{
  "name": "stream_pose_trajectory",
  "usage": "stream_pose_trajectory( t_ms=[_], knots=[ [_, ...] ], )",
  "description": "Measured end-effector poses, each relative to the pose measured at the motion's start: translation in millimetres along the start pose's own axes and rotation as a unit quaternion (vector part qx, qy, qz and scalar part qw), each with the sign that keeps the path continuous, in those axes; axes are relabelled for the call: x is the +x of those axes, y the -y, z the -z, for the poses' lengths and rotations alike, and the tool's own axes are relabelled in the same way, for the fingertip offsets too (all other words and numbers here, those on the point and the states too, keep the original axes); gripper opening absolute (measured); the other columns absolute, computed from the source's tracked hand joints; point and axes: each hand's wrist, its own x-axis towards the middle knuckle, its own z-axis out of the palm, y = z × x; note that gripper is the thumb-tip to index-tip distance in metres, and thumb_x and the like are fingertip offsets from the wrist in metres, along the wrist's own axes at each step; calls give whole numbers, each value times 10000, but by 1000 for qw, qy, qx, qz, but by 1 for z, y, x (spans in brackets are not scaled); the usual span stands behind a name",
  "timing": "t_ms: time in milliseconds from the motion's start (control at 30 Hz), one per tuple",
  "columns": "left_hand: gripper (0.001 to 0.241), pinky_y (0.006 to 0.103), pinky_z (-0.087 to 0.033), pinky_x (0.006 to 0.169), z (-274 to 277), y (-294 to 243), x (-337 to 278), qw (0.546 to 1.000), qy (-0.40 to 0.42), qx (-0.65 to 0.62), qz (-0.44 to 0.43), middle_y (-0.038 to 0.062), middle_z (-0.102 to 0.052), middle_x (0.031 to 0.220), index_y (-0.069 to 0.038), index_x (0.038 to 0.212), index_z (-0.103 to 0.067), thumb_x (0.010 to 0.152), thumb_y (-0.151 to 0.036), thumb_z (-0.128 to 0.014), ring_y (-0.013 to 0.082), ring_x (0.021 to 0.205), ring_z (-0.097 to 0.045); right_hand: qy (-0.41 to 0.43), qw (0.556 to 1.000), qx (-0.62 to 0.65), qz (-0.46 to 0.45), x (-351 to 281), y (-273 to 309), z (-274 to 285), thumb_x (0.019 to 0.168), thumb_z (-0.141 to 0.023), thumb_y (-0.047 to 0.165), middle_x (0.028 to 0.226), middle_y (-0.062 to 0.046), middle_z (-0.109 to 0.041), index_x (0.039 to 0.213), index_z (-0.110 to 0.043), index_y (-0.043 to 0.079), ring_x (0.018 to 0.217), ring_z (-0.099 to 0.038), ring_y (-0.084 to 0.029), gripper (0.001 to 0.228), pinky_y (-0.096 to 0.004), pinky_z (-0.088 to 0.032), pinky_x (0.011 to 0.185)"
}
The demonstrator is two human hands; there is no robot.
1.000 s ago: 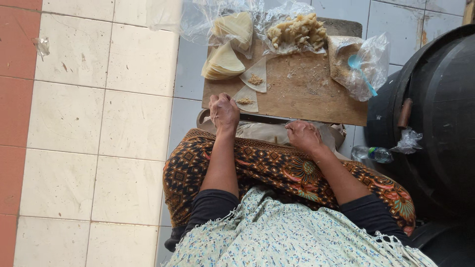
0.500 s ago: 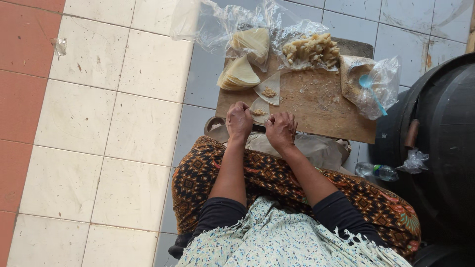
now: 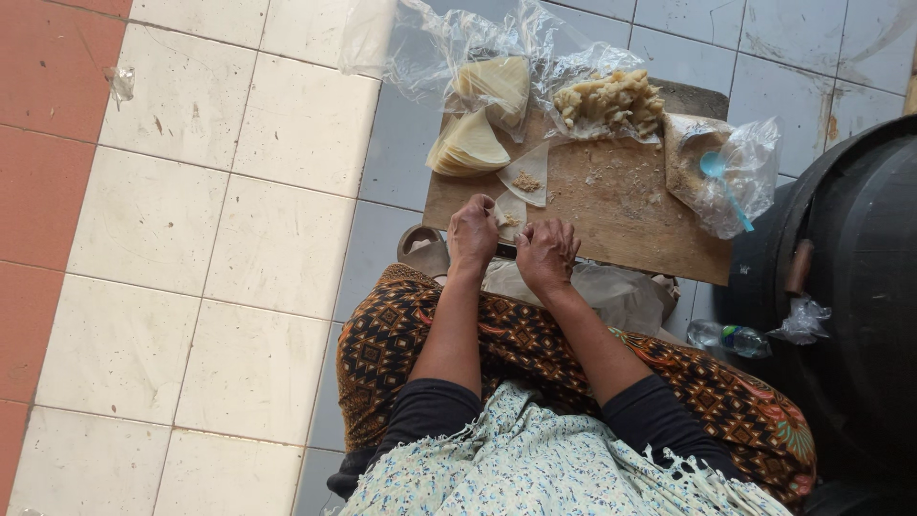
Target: The person places small portions of filling onto triangular wrappers on a wooden board and folds them by hand into small parcels before placing them into a plastic bag.
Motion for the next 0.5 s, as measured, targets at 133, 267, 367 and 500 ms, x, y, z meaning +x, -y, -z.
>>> stream_pose_trajectory(
  t_ms=[133, 267, 367, 500],
  knots=[
    [214, 459, -540, 857, 2, -3, -1, 1000, -3, 18, -1, 168, -747, 1031, -93, 1064, -714, 852, -109, -695, 357, 998, -713, -15, 1000, 21, 17, -3, -2, -1, 833, -807, 208, 963, -66, -659, 910, -700, 115, 1030, -591, -295, 161, -462, -410, 920],
    [203, 452, -549, 856, 0, -2, 0, 1000, -15, 20, -15, 160, -751, 1050, -103, 1062, -724, 866, -82, -675, 352, 1003, -720, -18, 997, 76, 23, -3, 0, 4, 839, -789, 146, 922, -38, -679, 968, -667, 96, 966, -638, -261, 185, -441, -433, 887],
    [211, 449, -547, 857, 1, -2, 0, 1000, 6, 21, -1, 148, -760, 1016, -106, 1050, -719, 841, -93, -695, 339, 994, -725, -47, 991, 106, 64, -1, 5, 9, 824, -790, 107, 954, -44, -688, 995, -671, 96, 970, -645, -263, 208, -432, -442, 881],
    [211, 447, -546, 848, 0, -1, 1, 1000, 13, 16, -3, 147, -759, 988, -96, 1028, -710, 818, -108, -720, 337, 976, -725, -90, 980, 123, 126, -2, 9, 13, 869, -768, 74, 1024, -58, -718, 1085, -704, 96, 1004, -645, -267, 226, -413, -453, 909]
  ],
)
